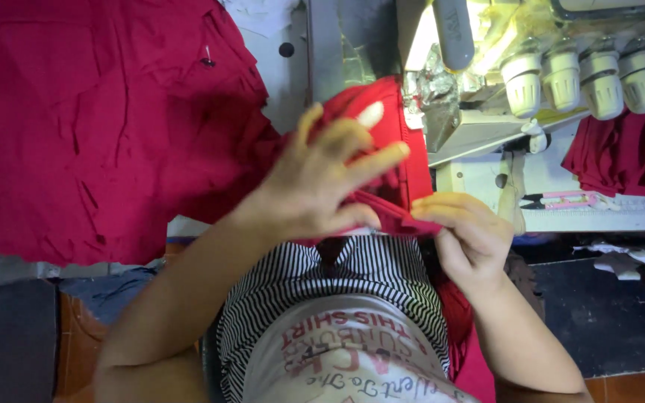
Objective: A person is inspecting and sorting red fabric pieces at a sewing station, checking for quality or preparing them for the next step.
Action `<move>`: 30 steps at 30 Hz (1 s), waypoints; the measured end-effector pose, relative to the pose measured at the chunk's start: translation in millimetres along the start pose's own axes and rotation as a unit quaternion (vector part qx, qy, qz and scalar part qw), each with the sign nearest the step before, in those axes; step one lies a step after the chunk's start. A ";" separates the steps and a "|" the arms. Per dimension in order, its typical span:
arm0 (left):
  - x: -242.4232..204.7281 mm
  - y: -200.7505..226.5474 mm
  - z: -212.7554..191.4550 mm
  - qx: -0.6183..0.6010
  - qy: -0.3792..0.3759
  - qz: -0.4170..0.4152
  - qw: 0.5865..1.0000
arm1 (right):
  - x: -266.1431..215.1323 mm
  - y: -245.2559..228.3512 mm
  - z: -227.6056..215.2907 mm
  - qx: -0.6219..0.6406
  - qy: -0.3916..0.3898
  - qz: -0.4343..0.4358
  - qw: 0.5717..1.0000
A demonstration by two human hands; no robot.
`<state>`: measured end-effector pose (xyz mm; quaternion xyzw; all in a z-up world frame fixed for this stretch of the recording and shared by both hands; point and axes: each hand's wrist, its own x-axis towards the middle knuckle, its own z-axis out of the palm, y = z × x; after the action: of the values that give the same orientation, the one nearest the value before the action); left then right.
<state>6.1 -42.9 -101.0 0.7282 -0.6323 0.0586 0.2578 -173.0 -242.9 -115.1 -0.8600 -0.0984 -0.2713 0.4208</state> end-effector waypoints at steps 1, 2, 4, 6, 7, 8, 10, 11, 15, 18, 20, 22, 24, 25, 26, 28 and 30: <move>-2.2 -10.3 10.1 0.055 -0.019 -0.042 0.997 | -3.3 -1.4 -0.9 0.003 -0.007 0.000 1.000; -2.2 -14.7 7.2 0.053 -0.021 -0.041 0.998 | -4.3 -2.4 -0.7 0.003 -0.007 0.002 1.000; -1.7 -24.1 0.1 0.042 0.034 -0.028 0.998 | -4.4 -4.2 -0.3 0.012 -0.007 -0.014 1.000; 0.6 -22.2 -0.7 0.057 0.040 -0.030 0.997 | -4.0 -1.8 1.3 0.007 -0.010 -0.024 1.000; 0.9 -20.8 -0.2 0.069 0.045 -0.034 0.996 | -5.0 -1.1 2.3 0.002 -0.015 -0.033 0.999; 2.6 -23.8 -1.4 0.069 0.044 -0.034 0.996 | -4.0 -1.0 2.1 0.003 -0.014 -0.032 0.999; 5.0 -29.5 -4.3 0.068 0.043 -0.057 0.995 | -1.9 -1.1 2.2 -0.007 -0.015 -0.034 0.999; 7.3 -33.5 -3.9 0.068 0.042 -0.058 0.995 | -0.9 2.0 2.7 -0.006 -0.016 -0.033 0.999; 17.5 -50.0 -6.5 0.085 0.090 -0.042 0.991 | 6.0 16.1 6.5 -0.020 -0.004 -0.035 0.999; 27.1 -57.7 -9.5 0.104 0.112 -0.043 0.987 | 15.1 23.7 9.2 -0.021 0.006 -0.028 0.999; 31.5 -60.6 -10.1 0.106 0.114 -0.052 0.986 | 20.0 26.4 9.6 -0.024 0.007 -0.024 0.999; 34.4 -65.3 -13.1 0.118 0.115 -0.064 0.984 | 26.6 30.0 10.9 -0.017 0.019 -0.025 0.999; 37.0 -75.1 -9.9 0.117 0.111 -0.073 0.984 | 32.0 34.1 10.4 -0.013 0.023 -0.033 0.999; 37.8 -79.8 -8.3 0.116 0.109 -0.082 0.984 | 34.7 36.0 10.2 -0.011 0.027 -0.042 0.999; 37.3 -83.5 -14.3 0.116 0.108 -0.083 0.984 | 34.3 40.9 10.1 -0.010 0.026 -0.042 0.999; 38.5 -91.5 -27.2 -0.041 -0.024 -0.132 0.990 | 35.8 51.8 7.9 0.002 0.019 -0.033 0.999; 19.5 -104.4 -37.7 -0.130 -0.025 -0.058 0.989 | 42.6 49.7 4.5 -0.001 0.010 -0.028 1.000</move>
<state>118.3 -36.3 -92.0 0.7253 -0.5971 -0.0574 0.3378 -116.1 -273.1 -127.2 -0.8547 -0.1177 -0.2918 0.4129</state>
